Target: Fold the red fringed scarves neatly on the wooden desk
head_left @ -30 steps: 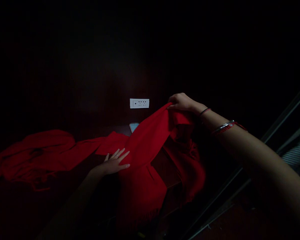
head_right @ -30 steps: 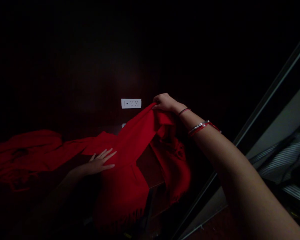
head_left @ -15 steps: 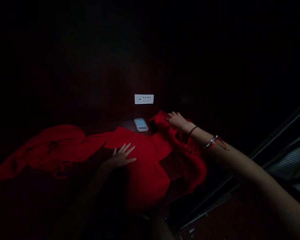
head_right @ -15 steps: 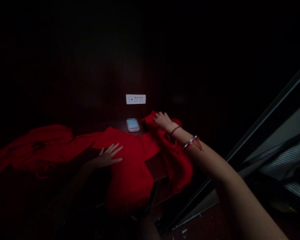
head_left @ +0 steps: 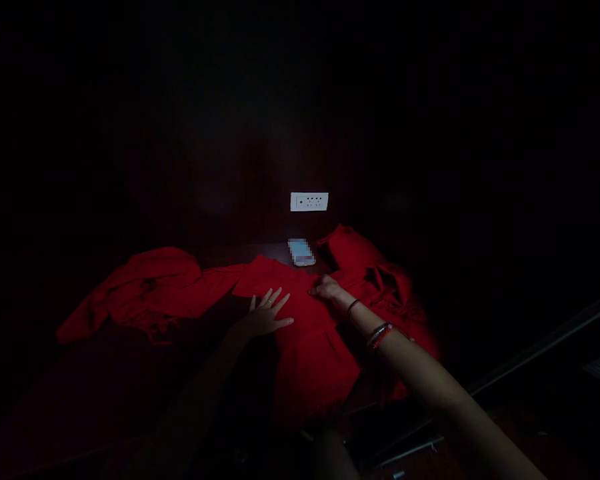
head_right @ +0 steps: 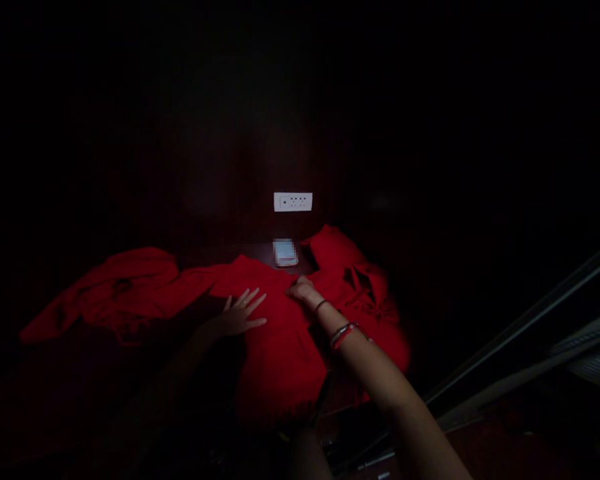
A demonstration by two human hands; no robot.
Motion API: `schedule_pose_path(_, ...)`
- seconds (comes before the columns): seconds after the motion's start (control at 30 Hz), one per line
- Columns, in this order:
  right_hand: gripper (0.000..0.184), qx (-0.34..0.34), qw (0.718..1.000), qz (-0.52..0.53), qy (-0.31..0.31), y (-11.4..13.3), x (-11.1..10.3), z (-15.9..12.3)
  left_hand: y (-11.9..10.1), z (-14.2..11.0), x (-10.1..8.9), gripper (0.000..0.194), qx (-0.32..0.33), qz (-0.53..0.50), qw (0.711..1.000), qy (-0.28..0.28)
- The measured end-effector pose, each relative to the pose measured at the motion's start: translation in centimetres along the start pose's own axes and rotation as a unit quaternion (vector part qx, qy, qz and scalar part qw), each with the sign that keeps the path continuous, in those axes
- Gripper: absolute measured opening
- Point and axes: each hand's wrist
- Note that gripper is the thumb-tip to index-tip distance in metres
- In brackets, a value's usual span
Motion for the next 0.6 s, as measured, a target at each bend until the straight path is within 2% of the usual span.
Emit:
schedule_pose_path(0.17, 0.035, 0.014, 1.0, -0.009, 0.0, 0.8, -0.2, -0.1, -0.1, 0.1, 0.1, 0.072, -0.005, 0.0, 1.0, -0.003)
schedule_pose_path(0.4, 0.064, 0.029, 0.999, -0.046, 0.0, 1.1, 0.6, -0.4, 0.1, 0.3, 0.3, 0.074, -0.006, 0.0, 1.0, -0.001)
schedule_pose_path(0.5, 0.063, 0.048, 0.998, -0.032, 0.003, 1.3, 0.7, -0.2, 0.1, 0.3, 0.3, 0.073, -0.01, 0.003, 1.0, 0.002)
schedule_pose_path(0.6, 0.056, 0.045, 0.999, -0.019, -0.024, 1.8, 0.6, -0.2, 0.1, 0.2, 0.2, 0.072, -0.013, 0.006, 1.0, 0.001)
Point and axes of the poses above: each hand's wrist, its own z-axis towards the middle knuckle, its own x-axis out of the palm, y = z × x, and after that the axes turned 14 degrees about y, right-handed
